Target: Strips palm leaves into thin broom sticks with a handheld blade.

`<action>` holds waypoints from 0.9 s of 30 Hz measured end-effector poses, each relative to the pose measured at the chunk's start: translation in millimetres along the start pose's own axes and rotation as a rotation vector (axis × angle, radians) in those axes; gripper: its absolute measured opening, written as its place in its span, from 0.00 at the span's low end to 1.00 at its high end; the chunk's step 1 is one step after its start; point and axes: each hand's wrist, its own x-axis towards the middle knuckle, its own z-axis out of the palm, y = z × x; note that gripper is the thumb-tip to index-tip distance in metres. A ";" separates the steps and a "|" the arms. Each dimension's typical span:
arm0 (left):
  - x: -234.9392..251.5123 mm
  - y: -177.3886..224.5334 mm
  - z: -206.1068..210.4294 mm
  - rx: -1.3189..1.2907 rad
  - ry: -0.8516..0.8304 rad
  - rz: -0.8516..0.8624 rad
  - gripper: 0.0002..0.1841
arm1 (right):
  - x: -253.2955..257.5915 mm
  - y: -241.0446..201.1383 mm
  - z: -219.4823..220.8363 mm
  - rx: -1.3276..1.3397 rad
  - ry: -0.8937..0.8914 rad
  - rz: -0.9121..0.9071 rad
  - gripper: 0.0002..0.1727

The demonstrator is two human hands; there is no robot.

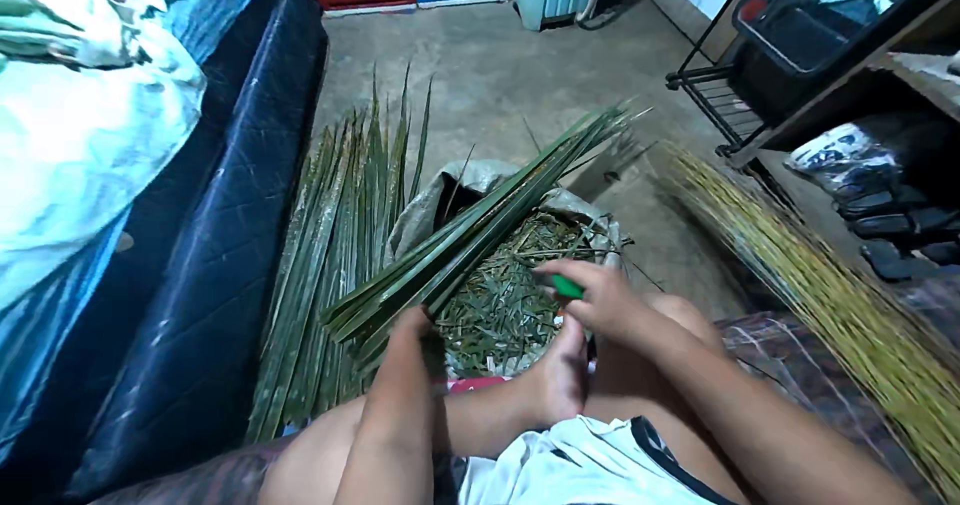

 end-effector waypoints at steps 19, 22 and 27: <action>-1.5 32.3 -22.7 -0.164 0.324 -0.026 0.26 | 60.6 7.4 73.4 -0.170 -0.712 0.296 0.19; 3.2 32.9 -21.8 -0.208 0.307 -0.024 0.22 | 59.9 8.7 77.4 -0.163 -0.723 0.256 0.19; -4.0 39.0 -24.1 -0.156 0.307 -0.017 0.20 | 57.2 4.9 78.6 -0.164 -0.752 0.229 0.19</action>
